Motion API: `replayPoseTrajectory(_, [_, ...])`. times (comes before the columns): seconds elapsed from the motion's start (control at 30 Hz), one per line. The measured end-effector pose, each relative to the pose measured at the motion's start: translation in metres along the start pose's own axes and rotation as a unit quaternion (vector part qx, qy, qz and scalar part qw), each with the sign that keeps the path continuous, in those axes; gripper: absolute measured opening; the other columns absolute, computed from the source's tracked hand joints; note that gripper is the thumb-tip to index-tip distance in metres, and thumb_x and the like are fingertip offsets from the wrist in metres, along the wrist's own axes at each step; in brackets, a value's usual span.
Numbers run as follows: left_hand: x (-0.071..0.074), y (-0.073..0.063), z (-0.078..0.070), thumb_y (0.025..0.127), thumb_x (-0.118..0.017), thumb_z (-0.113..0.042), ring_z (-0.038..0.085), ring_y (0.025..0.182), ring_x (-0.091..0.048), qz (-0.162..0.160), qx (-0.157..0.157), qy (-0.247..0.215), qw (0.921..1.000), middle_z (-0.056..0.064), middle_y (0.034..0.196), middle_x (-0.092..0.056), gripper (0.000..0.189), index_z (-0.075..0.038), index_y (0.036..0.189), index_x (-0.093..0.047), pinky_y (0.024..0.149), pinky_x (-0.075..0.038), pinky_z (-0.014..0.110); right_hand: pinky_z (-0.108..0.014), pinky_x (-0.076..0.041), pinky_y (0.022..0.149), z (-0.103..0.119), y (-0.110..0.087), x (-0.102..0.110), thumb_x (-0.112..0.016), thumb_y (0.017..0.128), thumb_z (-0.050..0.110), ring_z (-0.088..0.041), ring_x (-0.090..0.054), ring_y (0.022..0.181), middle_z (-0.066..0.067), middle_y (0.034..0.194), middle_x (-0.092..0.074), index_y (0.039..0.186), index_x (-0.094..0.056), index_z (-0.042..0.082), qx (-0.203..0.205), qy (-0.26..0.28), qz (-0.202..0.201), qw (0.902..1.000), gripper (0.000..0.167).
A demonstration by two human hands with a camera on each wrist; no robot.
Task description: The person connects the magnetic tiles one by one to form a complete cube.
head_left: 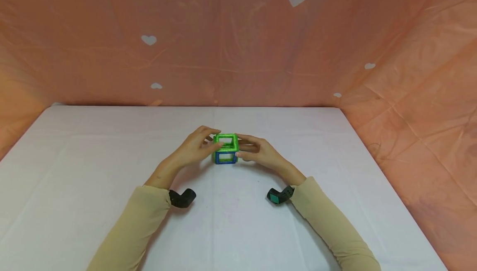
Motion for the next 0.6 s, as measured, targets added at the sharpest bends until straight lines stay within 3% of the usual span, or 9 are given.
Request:
replayPoseTrajectory(0.17, [0.0, 0.0, 0.004, 0.096, -0.056, -0.016, 0.035, 0.101, -0.061, -0.031, 0.013, -0.004, 0.9994, 0.025, 0.123, -0.054, 0.038, 0.006, 0.127, -0.055, 0.087, -0.051, 0.047, -0.037, -0.056, 0.083, 0.004, 0.0, 0.001, -0.056, 0.098, 0.026, -0.031, -0.057, 0.121, -0.016, 0.139, -0.051, 0.141, -0.047, 0.009, -0.011, 0.001, -0.029, 0.9995, 0.047])
replayPoseTrajectory(0.3, [-0.001, 0.001, 0.01, 0.098, -0.052, -0.017, 0.037, 0.103, -0.06, -0.063, 0.075, -0.021, 0.995, 0.026, 0.12, -0.054, 0.037, 0.007, 0.127, -0.054, 0.089, -0.049, 0.047, -0.034, -0.057, 0.079, 0.005, 0.002, 0.004, -0.052, 0.099, 0.032, -0.026, -0.063, 0.11, -0.015, 0.128, -0.059, 0.133, -0.054, 0.007, -0.044, 0.007, -0.085, 0.9954, 0.043])
replayPoseTrajectory(0.43, [-0.004, -0.001, 0.017, 0.1, -0.048, -0.022, 0.035, 0.101, -0.061, -0.084, 0.156, -0.05, 0.9829, 0.025, 0.113, -0.059, 0.037, 0.005, 0.124, -0.055, 0.087, -0.049, 0.044, -0.03, -0.057, 0.077, 0.007, 0.006, 0.009, -0.055, 0.097, 0.034, -0.021, -0.065, 0.097, -0.016, 0.116, -0.063, 0.127, -0.059, 0.006, -0.08, 0.013, -0.139, 0.987, 0.041])
replayPoseTrajectory(0.53, [-0.009, -0.002, 0.02, 0.1, -0.047, -0.025, 0.032, 0.1, -0.062, -0.081, 0.188, -0.064, 0.9766, 0.021, 0.11, -0.062, 0.037, 0.002, 0.125, -0.055, 0.086, -0.048, 0.041, -0.029, -0.055, 0.08, 0.012, 0.01, 0.011, -0.057, 0.096, 0.033, -0.02, -0.064, 0.097, -0.015, 0.116, -0.063, 0.124, -0.062, 0.005, -0.085, 0.009, -0.152, 0.9847, 0.039])
replayPoseTrajectory(0.6, [-0.011, -0.002, 0.02, 0.1, -0.048, -0.025, 0.031, 0.099, -0.062, -0.078, 0.189, -0.069, 0.9764, 0.021, 0.108, -0.063, 0.038, 0.001, 0.126, -0.055, 0.085, -0.048, 0.04, -0.03, -0.054, 0.083, 0.015, 0.014, 0.011, -0.058, 0.096, 0.034, -0.02, -0.063, 0.099, -0.013, 0.118, -0.064, 0.122, -0.063, 0.006, -0.083, 0.003, -0.15, 0.9852, 0.039])
Point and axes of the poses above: each hand's wrist, its own y-axis towards the middle knuckle, its own x-axis out of the back of the hand, z = x × y, the point moved 6 cm from there along y, towards the middle knuckle
